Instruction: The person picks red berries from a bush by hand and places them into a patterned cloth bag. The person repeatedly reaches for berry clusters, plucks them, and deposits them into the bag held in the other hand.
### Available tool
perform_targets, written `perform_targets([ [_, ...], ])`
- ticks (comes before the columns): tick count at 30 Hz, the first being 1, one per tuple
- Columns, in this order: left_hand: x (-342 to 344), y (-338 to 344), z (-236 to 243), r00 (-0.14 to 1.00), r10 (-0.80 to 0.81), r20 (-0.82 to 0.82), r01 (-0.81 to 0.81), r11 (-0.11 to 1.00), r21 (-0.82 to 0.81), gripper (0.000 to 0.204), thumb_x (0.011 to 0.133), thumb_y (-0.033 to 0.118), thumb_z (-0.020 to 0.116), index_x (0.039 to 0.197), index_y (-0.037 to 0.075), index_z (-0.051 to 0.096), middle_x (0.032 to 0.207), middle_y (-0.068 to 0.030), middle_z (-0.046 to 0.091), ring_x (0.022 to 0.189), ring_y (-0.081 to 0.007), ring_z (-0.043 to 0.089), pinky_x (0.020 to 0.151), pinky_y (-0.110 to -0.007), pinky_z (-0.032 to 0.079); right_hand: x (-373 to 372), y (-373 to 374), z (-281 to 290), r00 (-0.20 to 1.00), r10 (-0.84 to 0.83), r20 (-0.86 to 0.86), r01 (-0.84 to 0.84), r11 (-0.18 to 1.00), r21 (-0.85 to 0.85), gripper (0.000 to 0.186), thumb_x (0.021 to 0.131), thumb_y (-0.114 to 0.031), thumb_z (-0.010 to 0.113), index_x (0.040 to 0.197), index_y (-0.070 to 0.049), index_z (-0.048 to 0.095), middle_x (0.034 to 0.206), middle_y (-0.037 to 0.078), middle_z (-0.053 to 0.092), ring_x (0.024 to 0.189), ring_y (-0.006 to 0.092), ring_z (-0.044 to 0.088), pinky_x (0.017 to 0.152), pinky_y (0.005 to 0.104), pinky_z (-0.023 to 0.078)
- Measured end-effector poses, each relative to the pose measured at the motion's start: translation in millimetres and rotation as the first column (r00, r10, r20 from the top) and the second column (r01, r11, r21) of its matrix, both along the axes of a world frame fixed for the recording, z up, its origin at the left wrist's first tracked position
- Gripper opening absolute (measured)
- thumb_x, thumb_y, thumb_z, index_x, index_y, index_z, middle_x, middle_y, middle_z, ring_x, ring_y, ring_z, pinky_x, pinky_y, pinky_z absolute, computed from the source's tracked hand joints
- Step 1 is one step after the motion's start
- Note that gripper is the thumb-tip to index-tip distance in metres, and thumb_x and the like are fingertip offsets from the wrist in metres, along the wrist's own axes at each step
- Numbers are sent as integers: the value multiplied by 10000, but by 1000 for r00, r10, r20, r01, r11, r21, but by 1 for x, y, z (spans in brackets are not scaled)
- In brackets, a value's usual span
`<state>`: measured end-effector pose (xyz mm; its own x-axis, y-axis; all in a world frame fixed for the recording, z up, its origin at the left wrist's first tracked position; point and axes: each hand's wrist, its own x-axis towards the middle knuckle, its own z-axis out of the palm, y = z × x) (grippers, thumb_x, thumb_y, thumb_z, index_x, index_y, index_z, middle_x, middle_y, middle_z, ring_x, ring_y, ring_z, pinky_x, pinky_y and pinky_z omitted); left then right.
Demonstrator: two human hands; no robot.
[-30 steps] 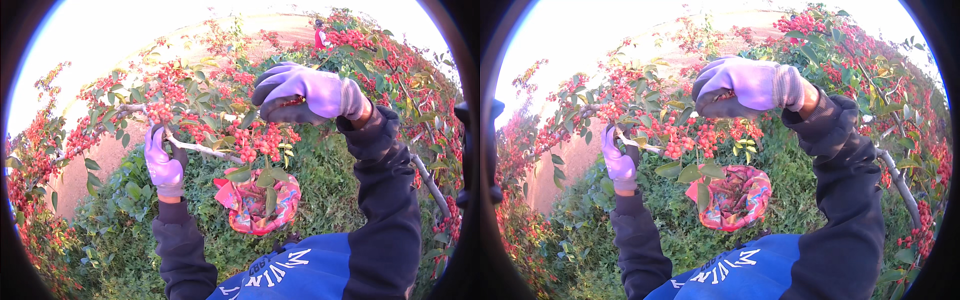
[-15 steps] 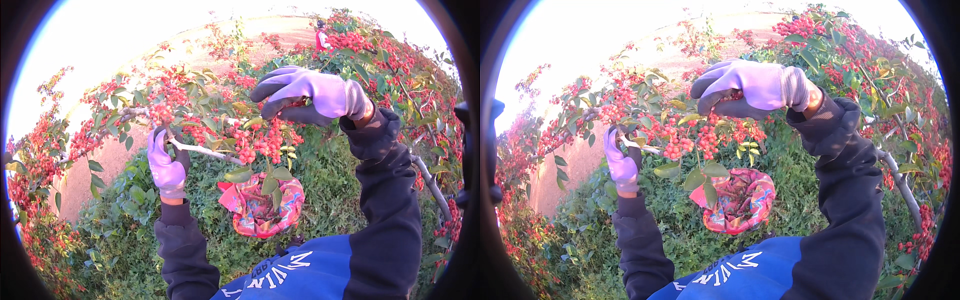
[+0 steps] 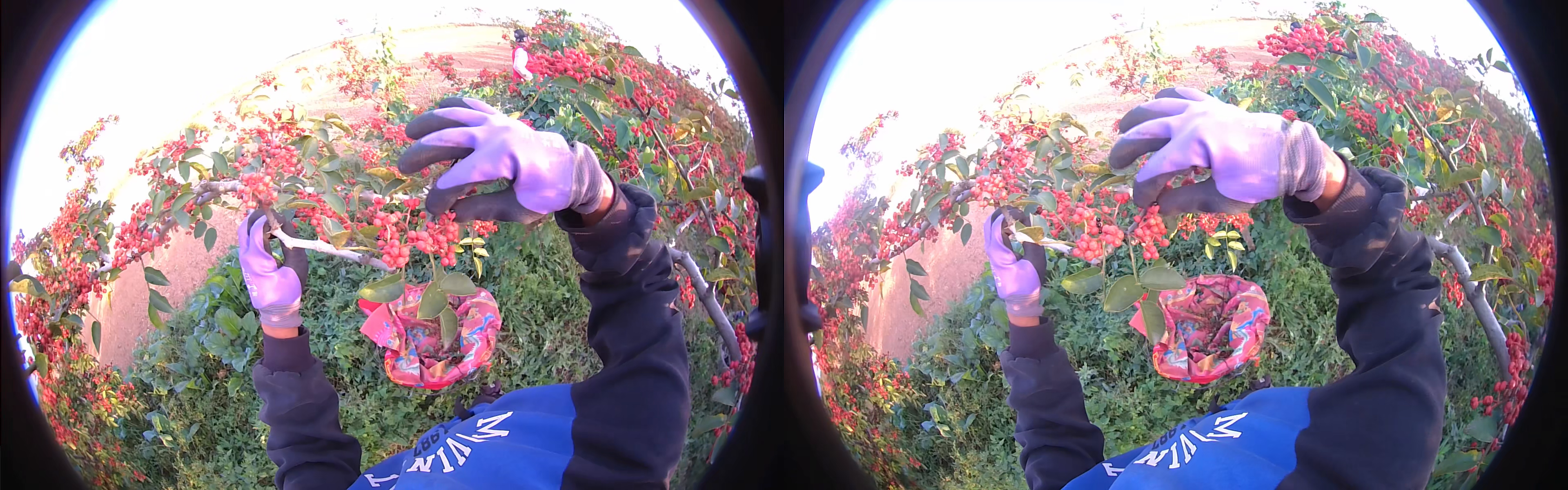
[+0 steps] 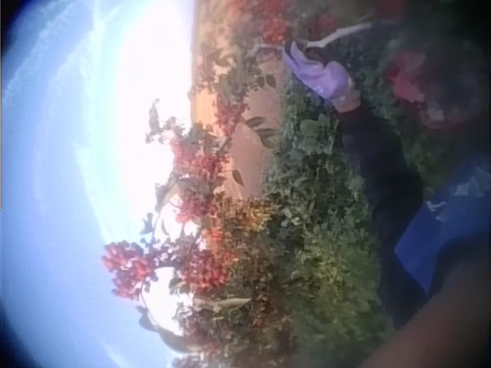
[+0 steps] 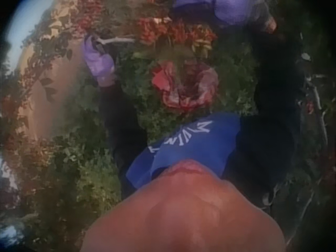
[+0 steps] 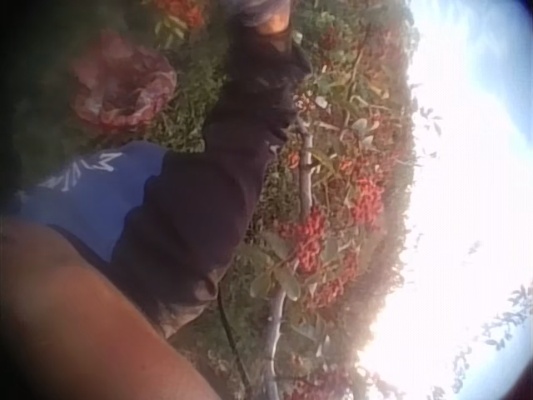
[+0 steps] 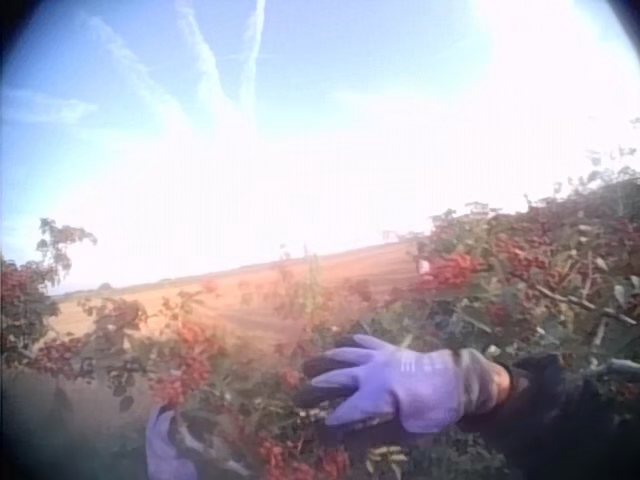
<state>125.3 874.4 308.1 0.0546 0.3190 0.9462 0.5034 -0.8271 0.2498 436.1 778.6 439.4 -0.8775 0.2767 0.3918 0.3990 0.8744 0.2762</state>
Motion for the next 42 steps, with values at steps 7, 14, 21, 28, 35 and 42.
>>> perform_targets([
  [7,-4,2,0,993,55,-103,-55,998,4,387,787,-25,589,1157,28,490,1126,-124,511,1029,-256,527,906,-345,408,11,21,-2,839,-88,-536,-210,857,-470,285,916,-270,528,949,2,604,1054,124,615,1035,236,542,899,368,409],
  [14,-1,7,2,999,33,-9,-33,999,40,245,755,30,649,986,29,565,1011,-138,557,931,-313,570,822,-364,450,4,3,-5,987,-84,-136,99,990,102,427,741,-236,709,1136,-137,580,1234,107,516,1171,325,459,979,450,358],
  [21,-6,11,1,992,30,-122,-23,998,57,362,839,44,579,1183,20,468,1139,-112,500,1012,-224,532,884,-334,418,-1,15,-20,986,-42,-160,90,948,304,192,761,-276,673,862,-130,599,968,-2,613,1036,235,543,867,426,372],
  [28,5,5,8,997,73,-29,-71,996,47,229,753,-5,613,976,8,560,993,-147,554,909,-313,572,815,-348,454,-9,23,-7,862,221,-457,-223,974,51,141,901,-163,545,891,-36,605,869,77,619,875,257,588,735,356,445],
  [35,7,2,12,996,83,-34,-82,996,26,228,764,-9,606,986,3,555,981,-146,555,901,-310,575,807,-348,458,5,13,-12,965,-133,-226,198,935,294,214,809,-287,658,943,-119,649,1059,78,606,1053,271,534,869,387,412],
  [42,4,5,6,1000,18,10,-18,1000,-14,234,761,12,608,988,22,551,985,-147,555,912,-315,572,811,-362,458,23,0,-6,625,64,-778,203,949,241,158,857,-89,614,995,-13,626,1062,121,620,902,212,604,805,310,463],
])
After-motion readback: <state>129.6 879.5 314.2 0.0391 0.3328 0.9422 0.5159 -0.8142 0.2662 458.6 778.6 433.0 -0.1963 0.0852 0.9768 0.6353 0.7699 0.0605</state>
